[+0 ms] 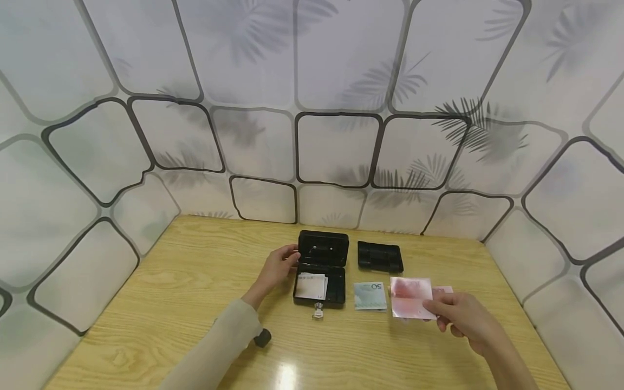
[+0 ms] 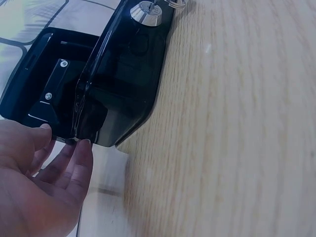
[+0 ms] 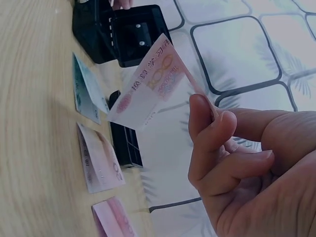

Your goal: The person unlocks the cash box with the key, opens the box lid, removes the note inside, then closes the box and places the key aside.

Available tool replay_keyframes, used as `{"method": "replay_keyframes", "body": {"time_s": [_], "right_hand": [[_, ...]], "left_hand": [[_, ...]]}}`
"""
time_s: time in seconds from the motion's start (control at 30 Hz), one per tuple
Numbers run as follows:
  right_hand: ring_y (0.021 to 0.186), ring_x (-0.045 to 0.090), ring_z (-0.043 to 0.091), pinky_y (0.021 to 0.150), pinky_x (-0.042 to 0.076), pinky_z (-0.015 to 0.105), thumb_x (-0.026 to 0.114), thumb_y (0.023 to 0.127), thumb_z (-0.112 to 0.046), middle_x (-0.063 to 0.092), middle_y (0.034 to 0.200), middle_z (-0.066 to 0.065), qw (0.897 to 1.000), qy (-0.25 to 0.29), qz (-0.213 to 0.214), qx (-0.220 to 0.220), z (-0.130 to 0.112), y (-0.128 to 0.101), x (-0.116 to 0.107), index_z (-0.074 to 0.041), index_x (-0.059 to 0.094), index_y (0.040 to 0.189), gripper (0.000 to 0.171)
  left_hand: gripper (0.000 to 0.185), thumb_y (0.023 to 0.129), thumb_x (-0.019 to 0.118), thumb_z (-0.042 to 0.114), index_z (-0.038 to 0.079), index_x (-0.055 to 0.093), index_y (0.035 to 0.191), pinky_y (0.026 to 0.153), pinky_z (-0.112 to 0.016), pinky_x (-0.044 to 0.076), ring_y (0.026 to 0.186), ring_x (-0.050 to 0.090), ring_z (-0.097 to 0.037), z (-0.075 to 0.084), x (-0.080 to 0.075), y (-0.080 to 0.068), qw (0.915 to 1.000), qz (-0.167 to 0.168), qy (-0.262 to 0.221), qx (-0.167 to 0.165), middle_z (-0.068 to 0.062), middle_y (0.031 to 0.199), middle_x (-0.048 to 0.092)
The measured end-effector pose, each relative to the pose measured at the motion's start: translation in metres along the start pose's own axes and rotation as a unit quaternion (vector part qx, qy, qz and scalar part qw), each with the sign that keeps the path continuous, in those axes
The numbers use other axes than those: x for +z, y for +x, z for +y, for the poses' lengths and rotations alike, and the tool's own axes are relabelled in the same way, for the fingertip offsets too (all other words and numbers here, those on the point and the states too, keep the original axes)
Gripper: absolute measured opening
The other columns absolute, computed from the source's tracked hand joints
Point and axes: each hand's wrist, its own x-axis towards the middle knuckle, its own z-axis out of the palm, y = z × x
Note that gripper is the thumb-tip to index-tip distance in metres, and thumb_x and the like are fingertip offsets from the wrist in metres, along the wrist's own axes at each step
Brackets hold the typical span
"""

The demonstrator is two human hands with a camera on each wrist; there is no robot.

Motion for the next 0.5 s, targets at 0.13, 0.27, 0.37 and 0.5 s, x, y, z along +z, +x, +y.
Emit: {"method": "replay_keyframes", "body": {"time_s": [0.13, 0.27, 0.37, 0.5], "right_hand": [[0.054, 0.035, 0.004, 0.047, 0.024, 0.024, 0.056, 0.108, -0.023, 0.054, 0.067, -0.003, 1.000, -0.002, -0.010, -0.005, 0.006, 0.001, 0.004, -0.011, 0.070, 0.084, 0.030], [0.054, 0.037, 0.005, 0.047, 0.024, 0.023, 0.058, 0.108, -0.022, 0.053, 0.067, -0.002, 1.000, -0.008, -0.018, -0.005, 0.012, 0.003, 0.013, -0.011, 0.062, 0.079, 0.031], [0.053, 0.037, 0.005, 0.046, 0.025, 0.022, 0.060, 0.106, -0.022, 0.054, 0.066, -0.001, 1.000, -0.012, -0.023, -0.008, 0.015, 0.005, 0.020, 0.001, 0.057, 0.079, 0.036], [0.052, 0.036, 0.005, 0.046, 0.024, 0.020, 0.061, 0.105, -0.021, 0.054, 0.064, -0.001, 0.999, -0.014, -0.035, -0.015, 0.019, 0.008, 0.029, 0.017, 0.047, 0.087, 0.045]], "left_hand": [[0.030, 0.106, 0.059, 0.007, -0.006, 0.064, 0.132, 0.077, -0.035, 0.064, 0.098, 0.071, -0.032, 0.000, 0.000, 0.000, 1.0000, 0.001, 0.000, 0.001, -0.026, 0.122, 0.068], [0.029, 0.106, 0.059, 0.006, -0.006, 0.064, 0.132, 0.078, -0.035, 0.064, 0.099, 0.071, -0.032, 0.001, 0.000, 0.000, 1.0000, 0.001, 0.000, 0.001, -0.025, 0.122, 0.068], [0.029, 0.106, 0.058, 0.006, -0.006, 0.064, 0.132, 0.078, -0.035, 0.064, 0.099, 0.071, -0.033, 0.001, 0.000, -0.001, 1.0000, 0.001, -0.001, 0.001, -0.025, 0.122, 0.068], [0.030, 0.106, 0.058, 0.007, -0.006, 0.063, 0.132, 0.079, -0.035, 0.063, 0.100, 0.070, -0.033, 0.002, 0.000, -0.001, 1.0000, 0.001, 0.000, 0.000, -0.025, 0.123, 0.068]]}}
